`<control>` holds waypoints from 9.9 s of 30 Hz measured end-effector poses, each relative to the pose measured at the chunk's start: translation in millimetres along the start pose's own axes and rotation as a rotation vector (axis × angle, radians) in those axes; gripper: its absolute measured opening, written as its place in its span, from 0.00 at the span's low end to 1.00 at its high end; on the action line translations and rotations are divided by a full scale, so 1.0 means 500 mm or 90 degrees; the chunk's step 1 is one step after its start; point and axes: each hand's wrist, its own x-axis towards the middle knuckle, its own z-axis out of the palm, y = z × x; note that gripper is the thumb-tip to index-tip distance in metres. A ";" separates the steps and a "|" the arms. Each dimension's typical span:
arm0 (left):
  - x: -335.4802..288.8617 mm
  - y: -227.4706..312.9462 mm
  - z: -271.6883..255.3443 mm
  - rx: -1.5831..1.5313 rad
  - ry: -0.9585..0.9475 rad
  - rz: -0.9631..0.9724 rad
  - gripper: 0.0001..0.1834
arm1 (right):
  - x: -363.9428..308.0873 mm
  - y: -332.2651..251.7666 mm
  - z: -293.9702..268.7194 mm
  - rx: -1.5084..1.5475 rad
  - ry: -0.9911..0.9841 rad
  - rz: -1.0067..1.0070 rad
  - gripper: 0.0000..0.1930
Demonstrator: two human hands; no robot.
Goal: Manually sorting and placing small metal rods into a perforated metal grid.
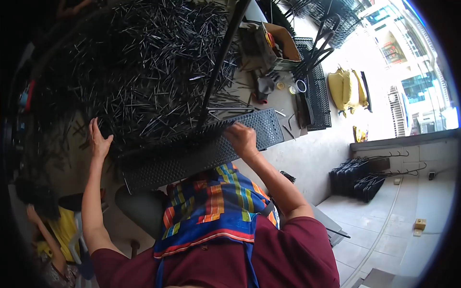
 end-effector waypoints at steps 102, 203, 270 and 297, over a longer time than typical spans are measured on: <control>0.160 0.305 0.187 0.220 -0.437 0.190 0.68 | -0.068 0.049 -0.022 0.127 -0.125 0.134 0.16; 0.275 0.480 0.130 -0.942 0.229 -0.458 0.14 | 0.440 -0.207 0.314 0.463 -0.100 0.308 0.20; 0.298 0.337 0.240 -1.232 -0.067 -0.526 0.05 | 0.476 -0.112 0.266 0.713 -0.291 0.471 0.23; -0.170 -0.061 0.062 -0.322 0.403 -0.382 0.15 | -0.147 -0.133 0.080 0.467 -0.159 0.159 0.06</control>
